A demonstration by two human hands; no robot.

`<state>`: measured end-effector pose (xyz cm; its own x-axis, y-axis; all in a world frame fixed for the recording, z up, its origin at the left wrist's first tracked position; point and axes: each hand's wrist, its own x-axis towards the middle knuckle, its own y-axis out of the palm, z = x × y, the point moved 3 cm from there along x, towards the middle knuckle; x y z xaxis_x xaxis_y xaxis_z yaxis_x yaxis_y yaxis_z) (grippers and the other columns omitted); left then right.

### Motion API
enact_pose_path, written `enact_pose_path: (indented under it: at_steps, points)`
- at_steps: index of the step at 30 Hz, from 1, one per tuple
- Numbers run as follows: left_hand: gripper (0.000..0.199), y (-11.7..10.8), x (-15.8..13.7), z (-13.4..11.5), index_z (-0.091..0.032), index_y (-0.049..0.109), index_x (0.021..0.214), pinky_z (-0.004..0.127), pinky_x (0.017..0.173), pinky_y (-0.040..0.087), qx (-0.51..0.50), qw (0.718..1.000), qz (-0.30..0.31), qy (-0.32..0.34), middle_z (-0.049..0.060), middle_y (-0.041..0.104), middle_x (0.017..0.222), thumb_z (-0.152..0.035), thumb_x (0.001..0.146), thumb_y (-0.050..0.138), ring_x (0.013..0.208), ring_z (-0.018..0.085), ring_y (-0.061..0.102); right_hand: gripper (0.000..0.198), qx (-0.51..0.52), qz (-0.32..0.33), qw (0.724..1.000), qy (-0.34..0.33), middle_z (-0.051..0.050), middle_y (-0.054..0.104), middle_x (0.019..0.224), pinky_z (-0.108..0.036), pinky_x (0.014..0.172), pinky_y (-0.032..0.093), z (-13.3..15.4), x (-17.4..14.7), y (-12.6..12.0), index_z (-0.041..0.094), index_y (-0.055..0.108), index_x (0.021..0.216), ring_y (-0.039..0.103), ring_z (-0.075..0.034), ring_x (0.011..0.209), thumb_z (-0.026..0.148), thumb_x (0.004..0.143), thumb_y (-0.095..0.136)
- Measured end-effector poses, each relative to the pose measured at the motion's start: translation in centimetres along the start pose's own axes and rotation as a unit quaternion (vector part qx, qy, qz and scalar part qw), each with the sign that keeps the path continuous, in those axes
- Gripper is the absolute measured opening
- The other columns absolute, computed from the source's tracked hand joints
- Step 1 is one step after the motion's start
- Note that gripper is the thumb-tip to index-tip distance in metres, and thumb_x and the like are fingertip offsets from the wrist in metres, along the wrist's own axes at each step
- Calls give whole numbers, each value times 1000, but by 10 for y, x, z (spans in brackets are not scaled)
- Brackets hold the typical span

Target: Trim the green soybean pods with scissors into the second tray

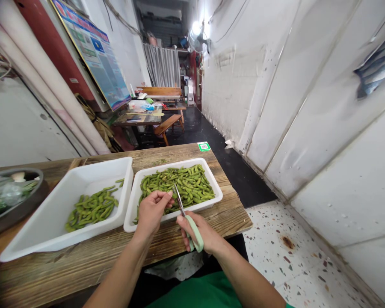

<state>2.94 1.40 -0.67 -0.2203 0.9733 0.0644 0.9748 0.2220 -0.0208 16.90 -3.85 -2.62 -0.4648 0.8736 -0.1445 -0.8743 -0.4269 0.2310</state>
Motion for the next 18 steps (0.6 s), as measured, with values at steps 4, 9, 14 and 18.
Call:
enact_pose_path:
  at_steps: [4,9,14,18]
  points:
    - [26,1,-1,0,-15,59,66,24,54,46,6,1000,0,0,1,63,55,-39,64,67,53,13,57,44,-31,-14,999,7,7,43,54,-16,32,36,0,0,-2,16,47,81,41,-4,35,60,74,52]
    - [27,0,2,-2,-14,59,67,24,54,45,7,1000,13,-4,2,63,56,-40,63,66,52,13,57,47,-41,-46,997,35,8,43,48,-16,25,31,-3,1,-5,16,48,78,39,-5,29,62,70,54]
    - [30,-67,14,-24,-14,63,84,29,66,46,156,946,-246,142,2,63,70,-40,69,60,64,15,57,47,36,-25,999,16,6,46,56,-18,34,38,-5,1,-8,16,50,90,45,-6,38,60,74,52]
    - [37,-120,12,-45,-14,61,105,50,87,34,407,794,-411,188,14,56,110,-31,73,55,104,31,48,47,80,16,997,10,4,49,63,-23,44,44,-8,2,-9,16,48,95,50,-8,46,60,76,50]
